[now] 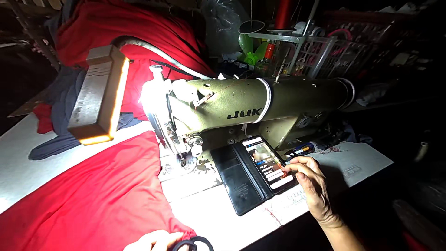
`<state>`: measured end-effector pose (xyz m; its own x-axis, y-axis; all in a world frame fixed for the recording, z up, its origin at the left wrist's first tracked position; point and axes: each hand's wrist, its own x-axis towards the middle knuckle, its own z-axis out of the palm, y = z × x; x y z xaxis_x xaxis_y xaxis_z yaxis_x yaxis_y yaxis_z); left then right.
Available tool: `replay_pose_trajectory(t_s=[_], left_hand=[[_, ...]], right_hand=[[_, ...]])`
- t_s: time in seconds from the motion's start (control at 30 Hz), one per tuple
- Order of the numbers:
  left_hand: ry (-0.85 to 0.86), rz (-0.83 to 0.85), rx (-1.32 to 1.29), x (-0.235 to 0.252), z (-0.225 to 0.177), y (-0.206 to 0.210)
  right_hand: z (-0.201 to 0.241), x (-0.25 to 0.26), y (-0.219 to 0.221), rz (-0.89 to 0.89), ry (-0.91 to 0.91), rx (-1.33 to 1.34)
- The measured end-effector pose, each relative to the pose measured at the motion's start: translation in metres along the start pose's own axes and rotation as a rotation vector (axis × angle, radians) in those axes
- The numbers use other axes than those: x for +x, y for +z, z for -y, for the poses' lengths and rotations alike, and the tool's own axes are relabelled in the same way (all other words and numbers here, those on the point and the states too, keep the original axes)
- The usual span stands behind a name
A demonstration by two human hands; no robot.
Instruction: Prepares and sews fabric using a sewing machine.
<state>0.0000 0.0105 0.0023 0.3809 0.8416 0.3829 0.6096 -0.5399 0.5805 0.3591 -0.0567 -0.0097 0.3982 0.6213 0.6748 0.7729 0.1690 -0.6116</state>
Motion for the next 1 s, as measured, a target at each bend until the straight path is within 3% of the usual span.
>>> replay_pose_trajectory(t_s=[0.1, 0.17, 0.27, 0.4, 0.53, 0.67, 0.8, 0.9, 1.0], left_hand=[[0.004, 0.038, -0.109, 0.008, 0.003, -0.006], [-0.086, 0.056, -0.264, 0.011, -0.001, -0.015], [-0.175, 0.014, -0.498, 0.019, -0.007, -0.023], [-0.222, 0.020, -0.608, 0.023, -0.008, -0.029], [-0.195, 0.028, -0.664, 0.024, -0.009, -0.028], [-0.288, 0.017, -0.667, 0.026, -0.008, -0.035], [-0.443, 0.051, -0.772, 0.033, -0.011, -0.049], [-0.379, 0.136, -0.763, 0.037, -0.003, -0.051], [-0.282, 0.212, -0.735, 0.040, 0.005, -0.051]], right_hand=[[-0.003, 0.000, -0.001, 0.005, -0.011, -0.064], [0.001, -0.002, 0.001, -0.038, -0.032, -0.067], [0.040, -0.007, 0.016, -0.110, 0.008, 0.013], [0.118, -0.019, 0.053, 0.187, 0.061, 0.177], [0.174, -0.024, 0.096, 0.491, 0.242, 0.225], [0.180, -0.019, 0.124, 0.565, 0.269, 0.229], [0.179, -0.011, 0.122, 0.654, 0.380, 0.390], [0.178, -0.010, 0.116, 0.721, 0.470, 0.524], [0.179, -0.010, 0.115, 0.715, 0.411, 0.506]])
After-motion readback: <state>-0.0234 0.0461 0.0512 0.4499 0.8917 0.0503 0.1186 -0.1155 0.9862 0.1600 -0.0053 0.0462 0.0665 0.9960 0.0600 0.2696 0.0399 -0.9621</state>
